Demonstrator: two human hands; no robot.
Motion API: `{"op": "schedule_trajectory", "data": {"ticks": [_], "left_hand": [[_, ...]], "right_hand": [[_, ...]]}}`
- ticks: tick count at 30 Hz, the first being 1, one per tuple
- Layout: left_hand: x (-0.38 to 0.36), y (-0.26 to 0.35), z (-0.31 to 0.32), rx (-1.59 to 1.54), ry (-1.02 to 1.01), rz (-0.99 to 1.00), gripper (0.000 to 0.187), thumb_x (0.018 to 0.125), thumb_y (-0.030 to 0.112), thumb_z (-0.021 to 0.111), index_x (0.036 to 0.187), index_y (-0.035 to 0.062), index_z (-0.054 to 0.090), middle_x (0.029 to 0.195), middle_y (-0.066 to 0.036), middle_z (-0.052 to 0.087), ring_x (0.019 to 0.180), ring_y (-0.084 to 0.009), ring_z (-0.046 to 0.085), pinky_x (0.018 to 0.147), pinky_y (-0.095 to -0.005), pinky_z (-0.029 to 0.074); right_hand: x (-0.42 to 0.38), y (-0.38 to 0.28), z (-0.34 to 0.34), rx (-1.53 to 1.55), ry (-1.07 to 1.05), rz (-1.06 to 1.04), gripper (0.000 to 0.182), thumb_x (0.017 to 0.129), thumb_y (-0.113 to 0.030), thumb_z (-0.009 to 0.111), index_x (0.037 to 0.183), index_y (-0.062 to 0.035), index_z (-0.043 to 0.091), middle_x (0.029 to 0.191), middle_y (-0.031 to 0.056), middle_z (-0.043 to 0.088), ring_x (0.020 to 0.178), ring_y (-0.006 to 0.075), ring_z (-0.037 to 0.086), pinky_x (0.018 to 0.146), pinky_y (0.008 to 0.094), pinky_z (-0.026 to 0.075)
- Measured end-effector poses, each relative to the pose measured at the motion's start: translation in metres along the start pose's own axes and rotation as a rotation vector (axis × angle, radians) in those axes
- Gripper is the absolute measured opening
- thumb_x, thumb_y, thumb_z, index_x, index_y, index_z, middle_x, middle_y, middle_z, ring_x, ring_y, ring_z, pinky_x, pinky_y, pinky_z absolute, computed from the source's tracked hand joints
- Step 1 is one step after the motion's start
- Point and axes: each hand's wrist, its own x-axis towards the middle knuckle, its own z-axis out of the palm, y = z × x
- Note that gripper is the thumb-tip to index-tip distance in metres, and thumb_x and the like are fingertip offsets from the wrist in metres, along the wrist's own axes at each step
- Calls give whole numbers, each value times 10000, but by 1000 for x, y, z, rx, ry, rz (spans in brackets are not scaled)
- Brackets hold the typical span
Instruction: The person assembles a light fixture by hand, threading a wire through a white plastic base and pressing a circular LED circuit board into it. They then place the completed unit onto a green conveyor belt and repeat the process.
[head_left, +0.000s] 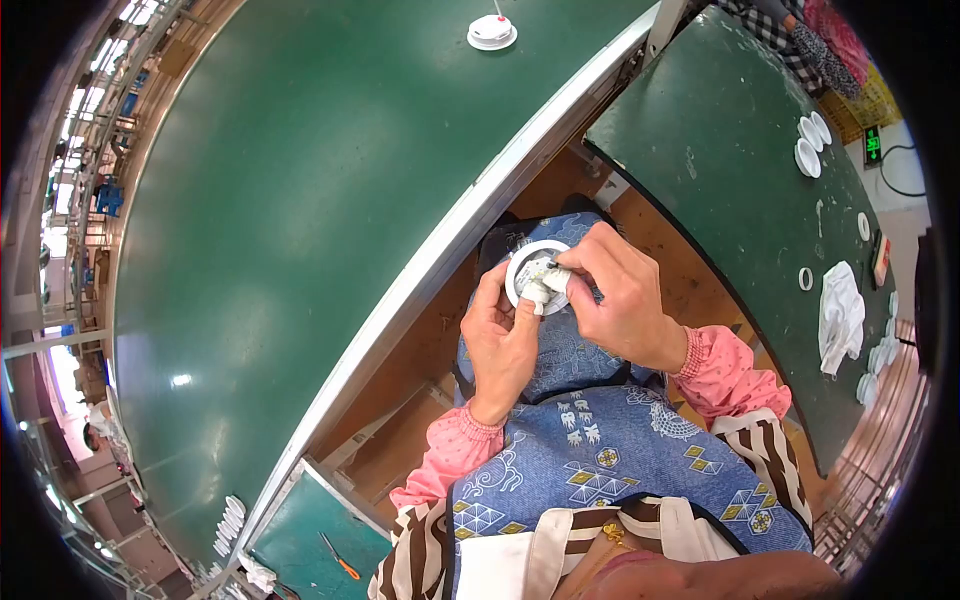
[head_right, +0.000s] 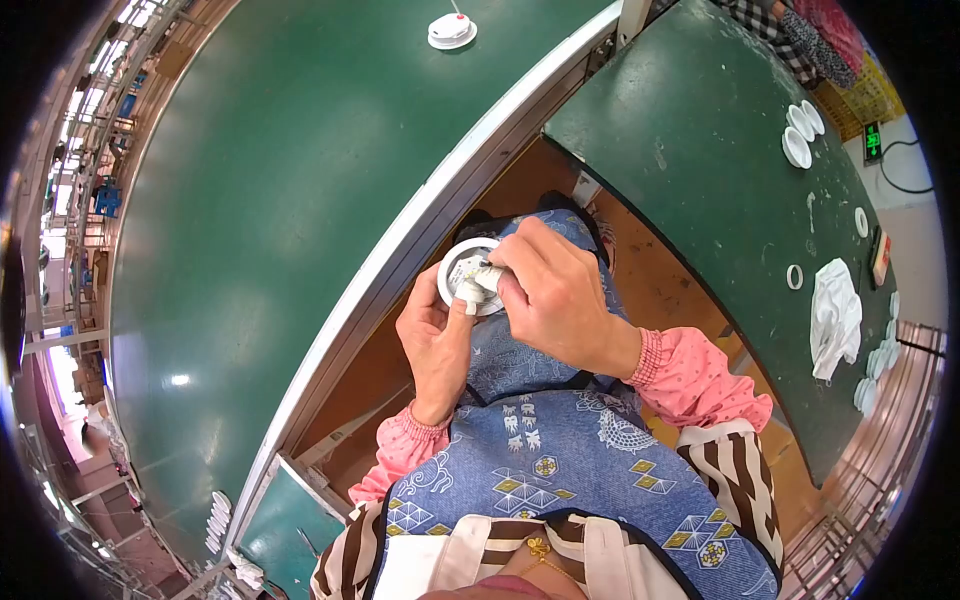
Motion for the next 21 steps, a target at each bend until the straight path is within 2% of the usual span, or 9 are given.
{"op": "schedule_trajectory", "data": {"ticks": [6, 8, 14, 18, 21], "left_hand": [[5, -10, -4, -82, -2, -1, 307, 959, -25, 578, 1264, -60, 577, 1152, -81, 656, 1029, -137, 640, 889, -282, 540], [5, -10, -3, -81, 0, 14, 318, 945, -58, 576, 1263, -61, 576, 1152, -85, 653, 1027, -131, 638, 896, -271, 527], [4, -9, -2, -5, 33, 42, 314, 922, -79, 590, 1236, -60, 593, 1121, -73, 651, 1011, -119, 636, 881, -256, 520], [6, -10, -1, -11, 39, 48, 270, 919, -77, 595, 1186, -50, 618, 1060, -48, 662, 949, -94, 629, 828, -237, 515], [9, -11, -5, -4, -33, 4, 216, 943, -24, 623, 1157, -54, 636, 1038, -59, 686, 930, -108, 650, 831, -255, 534]], "right_hand": [[-6, 3, 7, 91, 25, 132, 281, 716, 74, 692, 965, -16, 598, 896, 129, 548, 686, 277, 609, 587, 370, 498], [-3, -2, 5, 132, 27, 197, 300, 732, 73, 683, 1013, -8, 612, 925, 131, 563, 705, 280, 620, 610, 366, 508], [2, -3, -1, 256, -191, 257, 343, 807, 39, 604, 1145, -11, 624, 995, 153, 629, 819, 327, 656, 698, 391, 526], [4, -3, 1, 255, -190, 216, 292, 823, 32, 570, 1108, -1, 623, 971, 164, 642, 828, 346, 656, 722, 402, 524], [1, -2, 4, 269, -179, 240, 266, 823, 36, 562, 1080, 2, 622, 940, 164, 646, 816, 347, 658, 723, 399, 522]]}}
